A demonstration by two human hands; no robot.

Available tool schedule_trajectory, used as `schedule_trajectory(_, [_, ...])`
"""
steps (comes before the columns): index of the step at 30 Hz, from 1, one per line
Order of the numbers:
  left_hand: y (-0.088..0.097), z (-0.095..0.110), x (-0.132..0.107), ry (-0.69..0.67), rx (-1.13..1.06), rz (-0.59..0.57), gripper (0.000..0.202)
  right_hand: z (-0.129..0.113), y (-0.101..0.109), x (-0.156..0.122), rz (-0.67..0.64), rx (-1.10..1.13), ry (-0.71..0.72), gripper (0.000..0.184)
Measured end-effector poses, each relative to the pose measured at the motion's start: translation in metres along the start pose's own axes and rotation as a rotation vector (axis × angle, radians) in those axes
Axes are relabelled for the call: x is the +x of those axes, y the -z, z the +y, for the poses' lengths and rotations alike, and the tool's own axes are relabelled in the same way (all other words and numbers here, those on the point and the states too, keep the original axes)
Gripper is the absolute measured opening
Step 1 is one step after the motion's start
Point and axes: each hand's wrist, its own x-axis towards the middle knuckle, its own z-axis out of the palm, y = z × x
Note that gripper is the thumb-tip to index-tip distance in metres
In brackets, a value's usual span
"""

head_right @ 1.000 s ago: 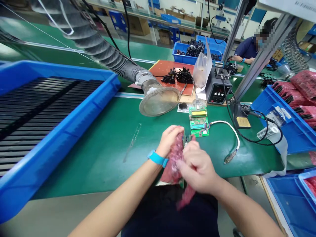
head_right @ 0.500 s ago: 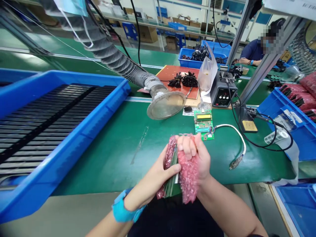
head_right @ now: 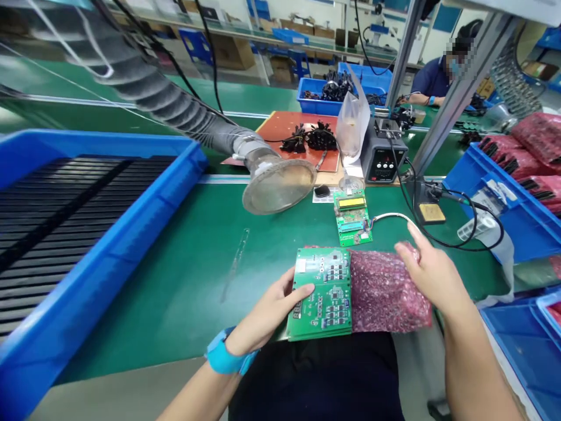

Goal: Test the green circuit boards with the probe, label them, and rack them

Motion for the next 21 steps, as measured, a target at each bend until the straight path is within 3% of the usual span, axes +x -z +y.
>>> schedule_trajectory(3, [0.003,0.0,0.003,-0.03,0.211,0.082,0.045,0.015,-0.014,-0.022,-0.206,-0.166,-0.01,0.04])
schedule_trajectory(7, [0.009,-0.001,0.006,-0.085,0.49,0.239,0.034,0.009,-0.057,-0.051,-0.355,0.133,0.168,0.034])
schedule_trajectory(11, [0.006,-0.003,0.003,-0.057,0.524,0.258,0.038,-0.004,-0.086,-0.065,-0.387,0.333,0.208,0.037])
schedule_trajectory(17, [-0.014,-0.002,-0.004,0.012,0.085,0.176,0.058,0.002,-0.09,-0.07,-0.365,0.442,0.223,0.036])
schedule_trajectory(21, [-0.017,0.004,-0.008,0.078,-0.084,0.249,0.063,0.005,-0.092,-0.069,-0.266,0.397,0.24,0.03])
